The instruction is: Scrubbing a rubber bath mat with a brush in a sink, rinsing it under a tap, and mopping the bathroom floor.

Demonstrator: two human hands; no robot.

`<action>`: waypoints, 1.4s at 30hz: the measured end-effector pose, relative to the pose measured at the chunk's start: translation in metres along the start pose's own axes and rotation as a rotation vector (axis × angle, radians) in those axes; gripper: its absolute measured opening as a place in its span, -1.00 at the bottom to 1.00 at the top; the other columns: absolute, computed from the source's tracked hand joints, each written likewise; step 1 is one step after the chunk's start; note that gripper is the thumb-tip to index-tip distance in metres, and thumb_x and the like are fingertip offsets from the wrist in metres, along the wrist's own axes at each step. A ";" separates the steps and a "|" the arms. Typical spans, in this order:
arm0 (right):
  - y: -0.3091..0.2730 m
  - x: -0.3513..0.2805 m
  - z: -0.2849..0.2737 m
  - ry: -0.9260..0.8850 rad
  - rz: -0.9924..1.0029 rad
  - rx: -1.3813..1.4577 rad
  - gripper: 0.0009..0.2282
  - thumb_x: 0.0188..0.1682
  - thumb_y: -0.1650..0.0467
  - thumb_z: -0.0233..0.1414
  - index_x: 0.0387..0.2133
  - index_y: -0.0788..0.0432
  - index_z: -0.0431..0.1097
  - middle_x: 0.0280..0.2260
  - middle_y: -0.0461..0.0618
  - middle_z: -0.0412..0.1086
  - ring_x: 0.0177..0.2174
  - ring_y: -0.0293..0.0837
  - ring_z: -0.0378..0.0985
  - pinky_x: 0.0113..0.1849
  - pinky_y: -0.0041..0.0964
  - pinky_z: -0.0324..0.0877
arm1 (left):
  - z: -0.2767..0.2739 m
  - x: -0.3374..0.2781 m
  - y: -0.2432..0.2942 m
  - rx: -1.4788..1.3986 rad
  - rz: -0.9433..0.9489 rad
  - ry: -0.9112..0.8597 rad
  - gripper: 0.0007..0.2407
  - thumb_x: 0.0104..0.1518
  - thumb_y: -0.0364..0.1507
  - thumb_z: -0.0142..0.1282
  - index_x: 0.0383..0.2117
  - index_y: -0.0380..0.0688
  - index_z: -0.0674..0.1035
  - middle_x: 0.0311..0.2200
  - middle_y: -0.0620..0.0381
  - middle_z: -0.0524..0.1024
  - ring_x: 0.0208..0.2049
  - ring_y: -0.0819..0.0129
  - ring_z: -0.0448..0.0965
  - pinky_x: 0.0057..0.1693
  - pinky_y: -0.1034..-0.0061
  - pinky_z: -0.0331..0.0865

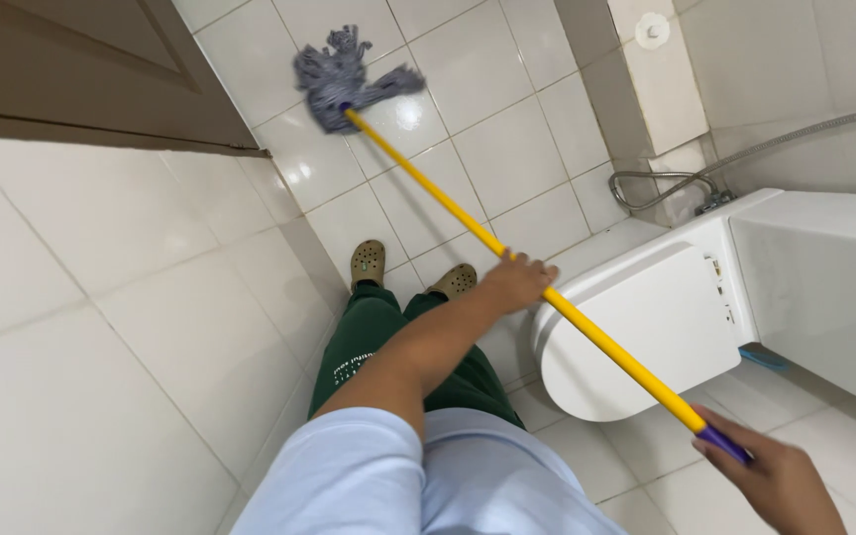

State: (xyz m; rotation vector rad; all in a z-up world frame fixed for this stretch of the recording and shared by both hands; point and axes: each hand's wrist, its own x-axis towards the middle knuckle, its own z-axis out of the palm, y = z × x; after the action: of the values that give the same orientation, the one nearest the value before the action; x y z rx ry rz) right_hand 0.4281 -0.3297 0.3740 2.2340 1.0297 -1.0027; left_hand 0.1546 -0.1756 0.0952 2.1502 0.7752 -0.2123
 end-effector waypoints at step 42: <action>-0.001 0.025 0.073 0.285 -0.103 -0.346 -0.72 0.11 0.17 -0.01 -0.28 0.15 0.35 -0.54 0.03 0.48 -0.51 0.02 0.58 -0.44 -0.06 0.45 | 0.026 0.055 0.181 0.191 0.295 -0.286 -0.64 0.30 -0.10 -0.08 0.04 -0.06 0.33 -0.02 -0.06 0.53 0.06 -0.09 0.50 0.26 -0.38 0.18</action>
State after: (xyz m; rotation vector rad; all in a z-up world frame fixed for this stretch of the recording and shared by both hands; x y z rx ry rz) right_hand 0.4083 -0.3668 0.3092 2.0851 1.3382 -0.5024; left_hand 0.3089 -0.2553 0.1739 2.3147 0.2788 -0.4409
